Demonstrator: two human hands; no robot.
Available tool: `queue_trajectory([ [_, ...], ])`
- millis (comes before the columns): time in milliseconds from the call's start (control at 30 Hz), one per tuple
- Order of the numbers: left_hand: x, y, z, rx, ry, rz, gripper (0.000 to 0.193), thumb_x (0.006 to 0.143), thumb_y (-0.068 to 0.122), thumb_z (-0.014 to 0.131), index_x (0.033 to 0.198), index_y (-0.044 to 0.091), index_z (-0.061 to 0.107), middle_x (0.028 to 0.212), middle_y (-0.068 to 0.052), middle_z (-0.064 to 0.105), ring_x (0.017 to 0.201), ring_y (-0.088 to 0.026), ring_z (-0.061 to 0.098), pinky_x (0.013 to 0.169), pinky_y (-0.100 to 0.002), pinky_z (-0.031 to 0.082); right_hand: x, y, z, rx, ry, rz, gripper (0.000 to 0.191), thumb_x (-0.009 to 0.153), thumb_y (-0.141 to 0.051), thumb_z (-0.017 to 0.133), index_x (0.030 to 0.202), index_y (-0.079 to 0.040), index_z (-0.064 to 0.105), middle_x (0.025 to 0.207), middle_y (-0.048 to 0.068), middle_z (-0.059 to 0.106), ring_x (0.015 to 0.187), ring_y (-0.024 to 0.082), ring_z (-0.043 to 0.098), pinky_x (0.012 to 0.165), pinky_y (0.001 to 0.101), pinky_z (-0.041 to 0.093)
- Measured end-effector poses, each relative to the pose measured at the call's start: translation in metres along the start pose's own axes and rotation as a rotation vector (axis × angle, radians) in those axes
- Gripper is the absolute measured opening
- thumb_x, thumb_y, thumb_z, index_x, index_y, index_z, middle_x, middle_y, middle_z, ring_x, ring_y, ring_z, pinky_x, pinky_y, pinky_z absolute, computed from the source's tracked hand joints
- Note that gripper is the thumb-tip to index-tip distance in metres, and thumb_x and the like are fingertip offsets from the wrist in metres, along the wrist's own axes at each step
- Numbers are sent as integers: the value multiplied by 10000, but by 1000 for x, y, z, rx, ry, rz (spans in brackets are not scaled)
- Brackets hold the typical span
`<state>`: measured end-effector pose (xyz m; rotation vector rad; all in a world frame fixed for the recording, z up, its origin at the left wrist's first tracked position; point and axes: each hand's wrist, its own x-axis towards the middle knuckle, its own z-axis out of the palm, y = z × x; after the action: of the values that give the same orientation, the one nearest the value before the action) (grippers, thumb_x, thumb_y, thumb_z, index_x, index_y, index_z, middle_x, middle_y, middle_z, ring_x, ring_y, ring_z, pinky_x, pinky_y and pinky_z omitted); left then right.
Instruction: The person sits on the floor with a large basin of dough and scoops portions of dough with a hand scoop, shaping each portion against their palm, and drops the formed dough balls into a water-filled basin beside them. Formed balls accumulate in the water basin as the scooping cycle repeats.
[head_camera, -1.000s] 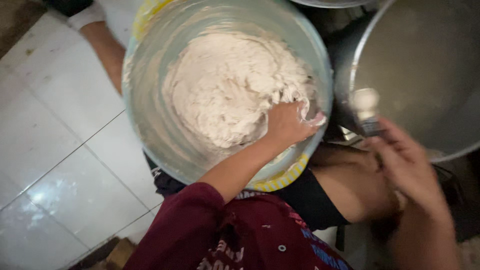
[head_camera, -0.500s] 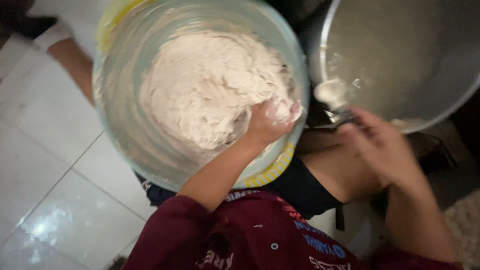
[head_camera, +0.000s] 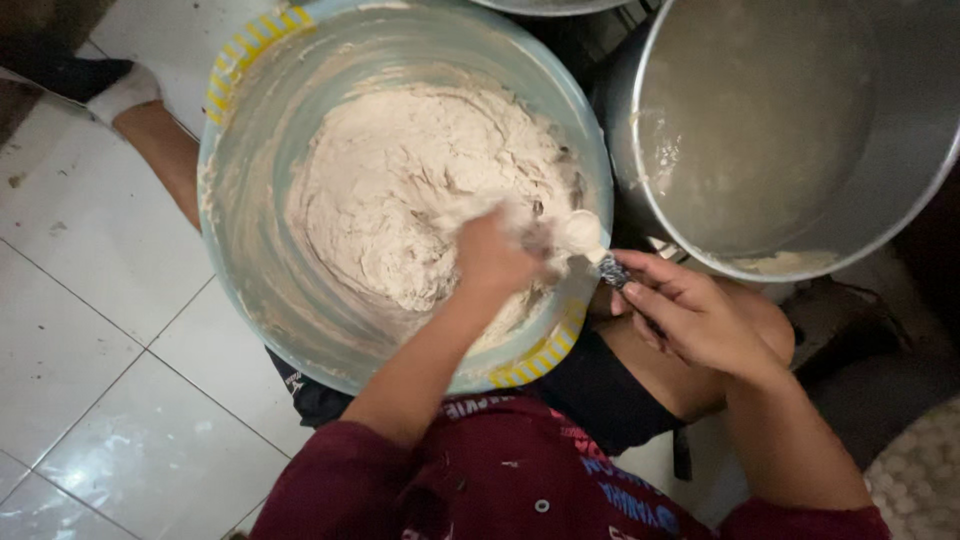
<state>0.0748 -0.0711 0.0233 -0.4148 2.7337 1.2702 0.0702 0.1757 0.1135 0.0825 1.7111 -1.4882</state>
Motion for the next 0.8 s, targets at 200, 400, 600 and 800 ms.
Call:
queue_trajectory([
  [200,-21,-88,-43,-507,622,-280,601,714,229,930,1223,128,627,1091,-105,706,898,-252,697,777,-382,567,9,-18,-61,-195,362,-26,539,1014,-182,569,1545,-100,527,930,94,669,601,140,554,471,280,413],
  [400,0,-63,19,-255,630,-192,588,736,193,849,1265,115,603,1182,-205,639,1080,-322,576,972,-504,444,32,-28,-112,-953,692,29,529,939,-154,661,1454,-77,568,1179,268,680,1032,464,666,873,513,517],
  [600,24,-2,32,-146,202,415,394,781,289,846,1104,127,688,1007,-131,695,886,-292,630,812,-409,478,37,-26,-119,-1121,728,-99,418,918,-144,714,1319,-47,646,1199,235,710,1035,456,672,882,523,514],
  [800,43,37,41,-160,100,416,200,851,239,855,844,117,696,684,-73,645,609,-307,639,577,-389,507,6,-41,-87,-836,780,-95,373,1029,-142,645,1351,27,564,1088,189,706,928,297,713,808,396,545],
])
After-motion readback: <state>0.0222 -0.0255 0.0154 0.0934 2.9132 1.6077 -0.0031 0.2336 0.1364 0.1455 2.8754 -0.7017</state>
